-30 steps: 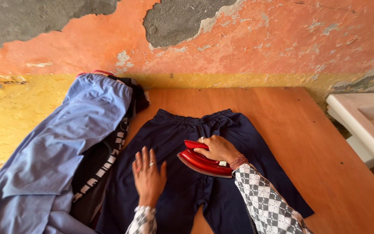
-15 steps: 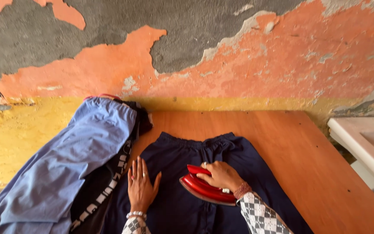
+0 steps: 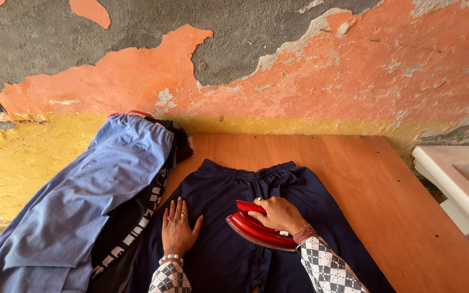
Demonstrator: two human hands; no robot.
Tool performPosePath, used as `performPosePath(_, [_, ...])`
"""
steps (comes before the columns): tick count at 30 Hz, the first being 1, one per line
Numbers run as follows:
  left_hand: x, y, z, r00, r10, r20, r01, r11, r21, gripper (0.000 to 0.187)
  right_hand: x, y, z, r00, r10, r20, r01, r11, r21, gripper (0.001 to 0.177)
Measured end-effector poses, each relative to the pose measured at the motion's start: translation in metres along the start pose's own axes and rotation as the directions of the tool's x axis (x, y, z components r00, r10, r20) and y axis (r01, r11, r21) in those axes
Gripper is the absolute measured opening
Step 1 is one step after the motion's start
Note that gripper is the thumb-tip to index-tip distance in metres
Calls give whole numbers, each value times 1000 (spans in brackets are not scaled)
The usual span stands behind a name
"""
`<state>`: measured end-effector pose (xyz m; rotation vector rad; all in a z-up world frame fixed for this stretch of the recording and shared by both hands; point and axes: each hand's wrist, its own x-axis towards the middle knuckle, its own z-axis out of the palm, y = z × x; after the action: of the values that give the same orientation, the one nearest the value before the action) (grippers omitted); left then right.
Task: The person irons a pair of dark blue shorts on a wooden table using a red iron. After finishing the shorts, the person moves them aside and begins ironing a pair of light blue shorts, smoothing the fabric and applying the iron across the surface.
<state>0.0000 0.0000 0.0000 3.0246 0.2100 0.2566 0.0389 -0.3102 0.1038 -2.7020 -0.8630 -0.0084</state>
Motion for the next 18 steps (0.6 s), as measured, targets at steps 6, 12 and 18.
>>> performPosePath(6, [-3, -3, 7, 985, 0, -171, -24, 990, -138, 65, 1, -1, 0, 999, 27, 34, -28, 1000, 12, 47])
performPosePath(12, [-6, -5, 12, 958, -37, -284, -49, 956, -290, 39, -1, 13, 9, 977, -215, -17, 215, 977, -5, 49])
performPosePath(18, [-3, -7, 11, 945, -45, -324, -63, 948, -313, 35, 0, 7, 20, 831, -549, 92, 556, 825, -99, 47])
